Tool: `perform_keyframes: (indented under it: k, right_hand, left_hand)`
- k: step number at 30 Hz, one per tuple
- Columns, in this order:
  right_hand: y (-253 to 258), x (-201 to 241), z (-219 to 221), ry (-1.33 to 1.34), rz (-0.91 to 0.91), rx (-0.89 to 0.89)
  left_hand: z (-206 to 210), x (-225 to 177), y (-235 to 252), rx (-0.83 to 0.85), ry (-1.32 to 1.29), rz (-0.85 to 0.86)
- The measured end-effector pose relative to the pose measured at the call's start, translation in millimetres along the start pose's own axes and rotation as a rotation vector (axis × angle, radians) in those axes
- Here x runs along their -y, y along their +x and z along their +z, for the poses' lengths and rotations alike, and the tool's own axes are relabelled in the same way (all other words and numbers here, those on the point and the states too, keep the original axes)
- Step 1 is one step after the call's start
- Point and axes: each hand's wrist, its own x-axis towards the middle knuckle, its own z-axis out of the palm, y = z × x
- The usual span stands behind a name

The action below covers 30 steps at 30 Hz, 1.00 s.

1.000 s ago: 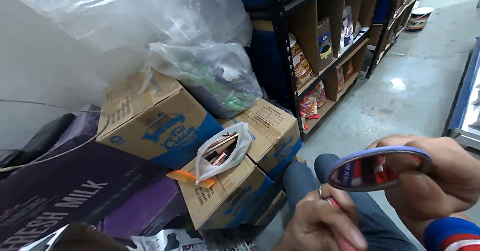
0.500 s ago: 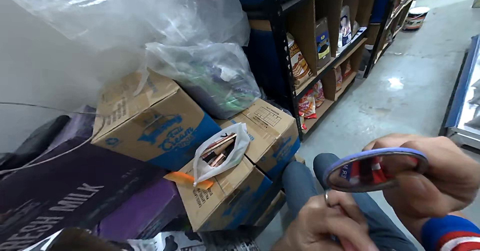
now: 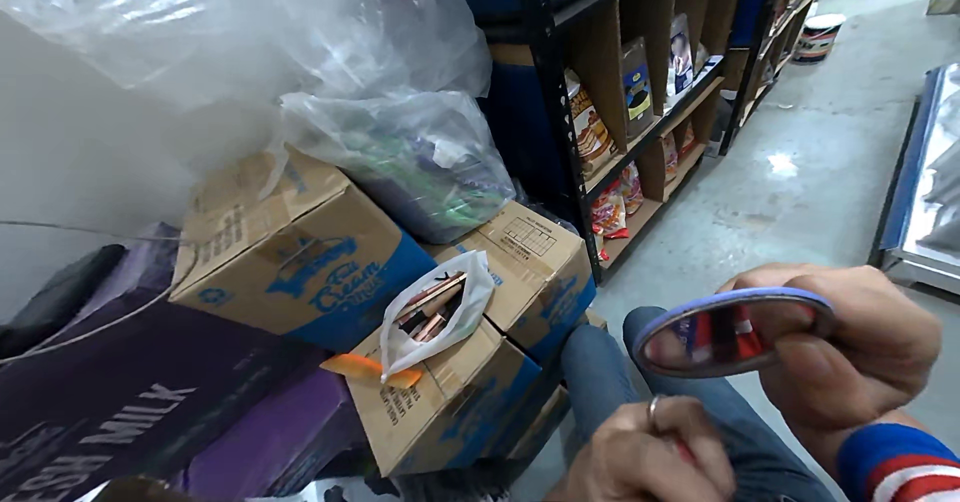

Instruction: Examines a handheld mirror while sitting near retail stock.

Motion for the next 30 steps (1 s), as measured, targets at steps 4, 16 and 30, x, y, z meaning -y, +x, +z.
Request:
perform_keyframes:
  k: [4, 16, 30]
  right_hand:
    - [2, 1, -9, -0.077, -0.012, -0.048]
    - [9, 12, -46, -0.246, -0.068, -0.151]
    - [7, 11, -51, -0.270, -0.059, -0.181]
  left_hand:
    - [-10, 6, -4, -0.075, -0.233, -0.003]
    - [-32, 50, -22, -0.080, -0.051, -0.173]
    - [-29, 62, -33, -0.189, -0.051, -0.318]
